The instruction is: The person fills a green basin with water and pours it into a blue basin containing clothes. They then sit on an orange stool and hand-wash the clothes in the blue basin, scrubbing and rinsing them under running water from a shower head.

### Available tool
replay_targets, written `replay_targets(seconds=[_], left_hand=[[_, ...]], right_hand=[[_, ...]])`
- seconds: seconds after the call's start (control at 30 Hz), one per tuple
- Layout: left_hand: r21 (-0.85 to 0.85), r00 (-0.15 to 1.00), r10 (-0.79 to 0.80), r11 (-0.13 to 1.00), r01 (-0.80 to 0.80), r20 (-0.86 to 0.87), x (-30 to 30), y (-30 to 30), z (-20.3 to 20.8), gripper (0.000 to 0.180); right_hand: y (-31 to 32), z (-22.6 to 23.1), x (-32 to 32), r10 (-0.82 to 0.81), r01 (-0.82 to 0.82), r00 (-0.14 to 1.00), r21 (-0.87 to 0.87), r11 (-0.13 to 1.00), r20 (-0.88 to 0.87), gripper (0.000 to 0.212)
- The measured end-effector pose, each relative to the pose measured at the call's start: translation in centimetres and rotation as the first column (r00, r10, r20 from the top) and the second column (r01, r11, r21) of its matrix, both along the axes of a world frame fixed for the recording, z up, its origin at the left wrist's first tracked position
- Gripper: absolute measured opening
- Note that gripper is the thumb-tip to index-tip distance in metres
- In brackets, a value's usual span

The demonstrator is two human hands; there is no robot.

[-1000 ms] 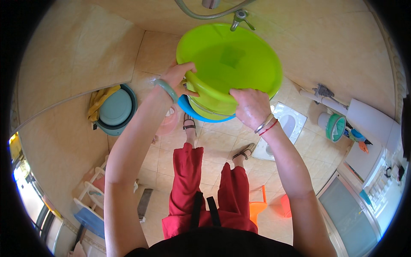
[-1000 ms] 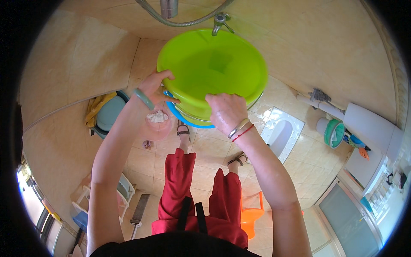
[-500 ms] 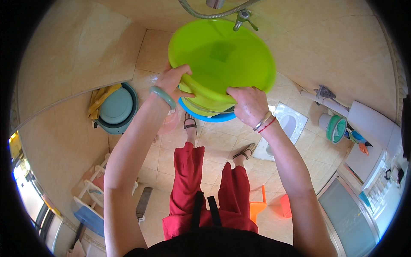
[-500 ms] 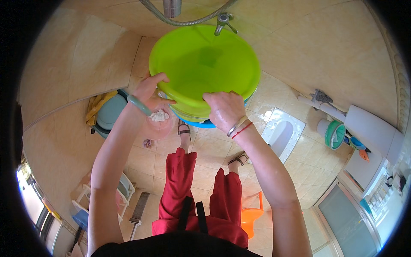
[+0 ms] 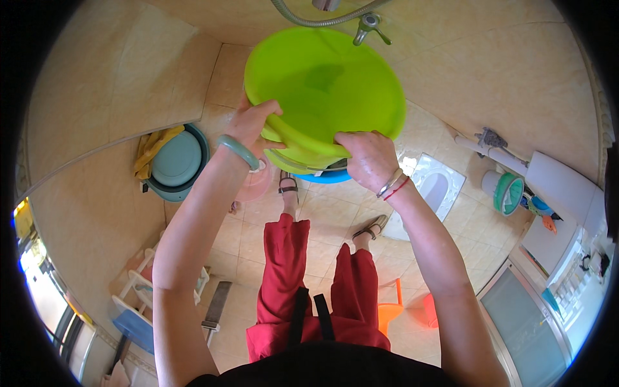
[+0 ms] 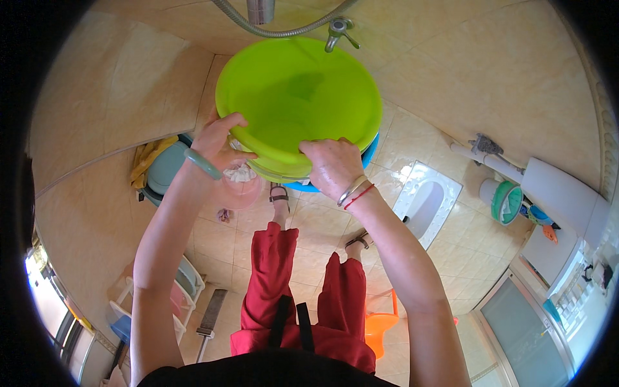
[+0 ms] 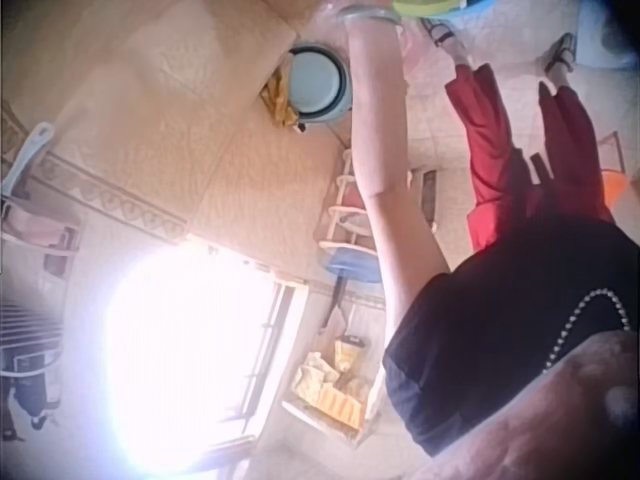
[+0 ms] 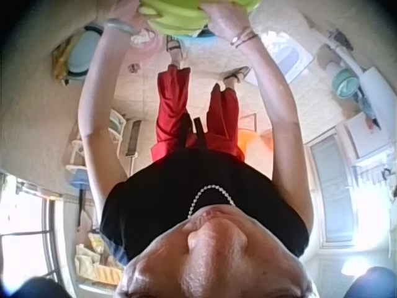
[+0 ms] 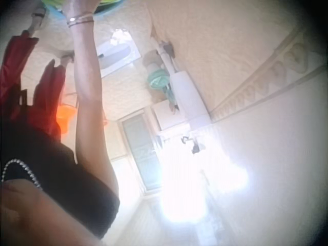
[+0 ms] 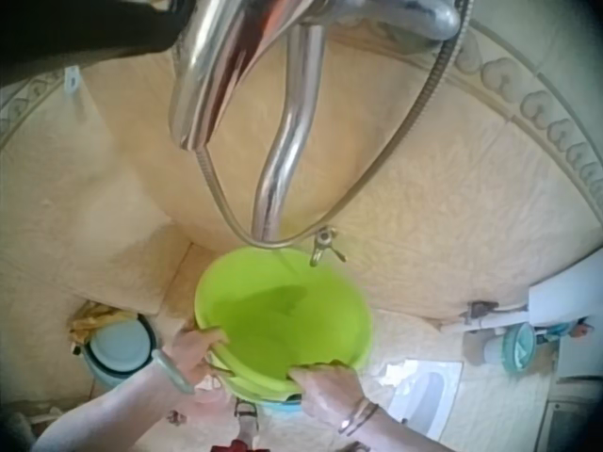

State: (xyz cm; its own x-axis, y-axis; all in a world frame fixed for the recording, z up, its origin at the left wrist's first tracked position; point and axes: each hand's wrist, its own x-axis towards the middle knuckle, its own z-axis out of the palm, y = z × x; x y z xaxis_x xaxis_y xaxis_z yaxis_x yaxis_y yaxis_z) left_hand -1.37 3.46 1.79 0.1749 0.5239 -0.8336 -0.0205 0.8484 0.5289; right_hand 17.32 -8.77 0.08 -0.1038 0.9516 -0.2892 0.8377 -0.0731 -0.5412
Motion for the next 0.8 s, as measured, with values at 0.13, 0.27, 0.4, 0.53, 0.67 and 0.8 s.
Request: replay_targets(seconds=[0.13, 0.27, 0.4, 0.53, 0.67, 0.8], left_hand=[[0.007, 1.000, 0.014, 1.000, -0.014, -0.006, -0.1, 0.0, 0.0, 0.066], [0.026, 1.000, 0.025, 0.999, -0.025, -0.017, 0.1, -0.1, 0.2, 0.066], [0.048, 1.000, 0.023, 0.999, -0.023, -0.005, -0.1, -0.2, 0.1, 0.068], [0.068, 1.000, 0.020, 0.997, -0.019, -0.014, -0.1, -0.3, 0.2, 0.070], [0.088, 1.000, 0.016, 0.996, -0.014, -0.024, 0.0, -0.3, 0.2, 0.070], [0.110, 0.999, 0.011, 0.994, -0.006, -0.046, 0.0, -0.4, 0.4, 0.068]], right_hand=[[0.4, 0.6, 0.0, 0.026, -0.023, 0.999, -0.080, 0.997, 0.028, 0.028], [0.5, 0.5, 0.0, 0.022, -0.021, 1.000, -0.073, 0.997, 0.012, 0.028], [0.5, 0.3, 0.0, 0.012, -0.013, 1.000, -0.071, 0.997, -0.009, 0.029], [0.6, 0.4, 0.0, 0.015, -0.017, 1.000, -0.077, 0.997, -0.022, 0.029], [0.5, -0.3, 0.0, -0.005, 0.003, 0.999, -0.048, 0.999, -0.051, 0.028], [0.5, -0.6, -0.2, 0.004, -0.008, 0.998, -0.058, 0.998, -0.069, 0.028]])
